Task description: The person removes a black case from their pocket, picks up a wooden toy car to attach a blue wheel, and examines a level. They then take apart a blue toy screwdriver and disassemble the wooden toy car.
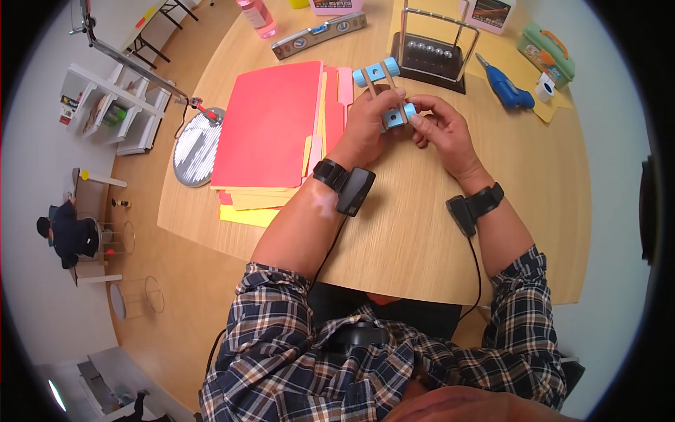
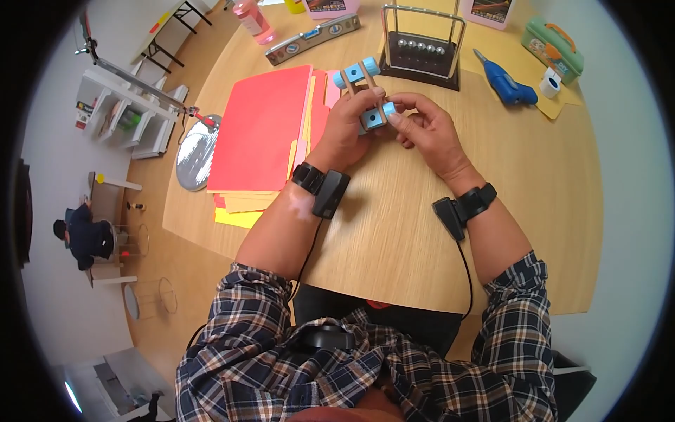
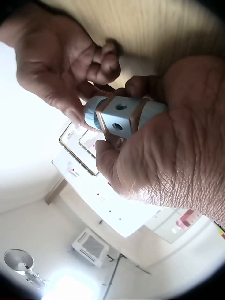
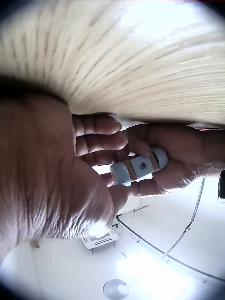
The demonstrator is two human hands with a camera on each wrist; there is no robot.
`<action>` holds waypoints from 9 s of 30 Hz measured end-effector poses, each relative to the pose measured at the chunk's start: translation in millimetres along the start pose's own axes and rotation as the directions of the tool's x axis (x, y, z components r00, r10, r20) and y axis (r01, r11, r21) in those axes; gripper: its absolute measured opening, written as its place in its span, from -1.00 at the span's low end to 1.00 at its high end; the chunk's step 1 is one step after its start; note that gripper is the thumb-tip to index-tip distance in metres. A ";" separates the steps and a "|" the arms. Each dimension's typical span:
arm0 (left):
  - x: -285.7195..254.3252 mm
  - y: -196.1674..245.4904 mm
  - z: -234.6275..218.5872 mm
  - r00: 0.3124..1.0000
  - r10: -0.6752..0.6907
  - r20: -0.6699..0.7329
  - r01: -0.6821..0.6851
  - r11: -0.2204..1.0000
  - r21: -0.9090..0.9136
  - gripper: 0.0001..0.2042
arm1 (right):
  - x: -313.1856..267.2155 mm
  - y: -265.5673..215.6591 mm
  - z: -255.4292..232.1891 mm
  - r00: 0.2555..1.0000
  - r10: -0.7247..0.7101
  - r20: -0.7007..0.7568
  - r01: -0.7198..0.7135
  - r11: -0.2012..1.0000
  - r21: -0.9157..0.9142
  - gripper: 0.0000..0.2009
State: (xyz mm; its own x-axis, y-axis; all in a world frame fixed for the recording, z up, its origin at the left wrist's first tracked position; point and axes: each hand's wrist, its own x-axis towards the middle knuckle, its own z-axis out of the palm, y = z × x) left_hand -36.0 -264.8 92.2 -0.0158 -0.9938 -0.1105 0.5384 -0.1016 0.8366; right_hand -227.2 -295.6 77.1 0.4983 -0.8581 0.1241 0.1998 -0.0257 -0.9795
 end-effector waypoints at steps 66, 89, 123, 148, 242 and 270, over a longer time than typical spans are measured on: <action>-0.5 0.0 7.7 0.997 0.021 -0.071 -0.028 0.994 -0.109 -0.83 | -2.2 -1.1 -3.1 1.000 -0.012 0.026 0.013 0.999 -0.048 -0.65; 5.5 -7.8 -2.8 0.996 0.021 -0.087 -0.042 0.970 -0.241 -0.71 | -0.3 3.7 -4.4 0.999 -0.018 0.027 0.019 1.000 -0.020 -0.63; 6.0 -9.5 -1.2 0.994 -0.093 0.049 0.103 0.957 -0.271 -0.55 | 1.1 5.9 -3.7 1.000 -0.009 -0.023 0.011 0.997 0.071 -0.61; 1.4 -23.2 24.1 0.910 0.371 -0.185 -0.325 0.916 0.237 -0.64 | 1.0 1.4 -3.0 0.988 0.065 -0.137 -0.056 0.996 0.065 -0.78; -10.3 5.7 0.3 0.992 0.041 0.122 -0.088 0.909 0.408 -0.14 | -6.7 -2.9 -46.8 0.981 0.190 0.050 -0.196 0.958 0.211 -0.70; 0.5 1.7 -10.8 0.982 0.125 0.143 -0.177 0.873 0.454 -0.47 | -3.9 -0.6 -48.6 0.991 0.131 -0.025 -0.119 0.956 0.270 -0.68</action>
State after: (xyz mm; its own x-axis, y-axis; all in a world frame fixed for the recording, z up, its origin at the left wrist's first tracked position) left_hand -26.0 -265.0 87.8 -0.0688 -0.9950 0.0725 0.0906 0.0661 0.9937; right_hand -270.3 -317.2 69.4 0.4985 -0.8668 -0.0089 0.3590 0.2158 -0.9080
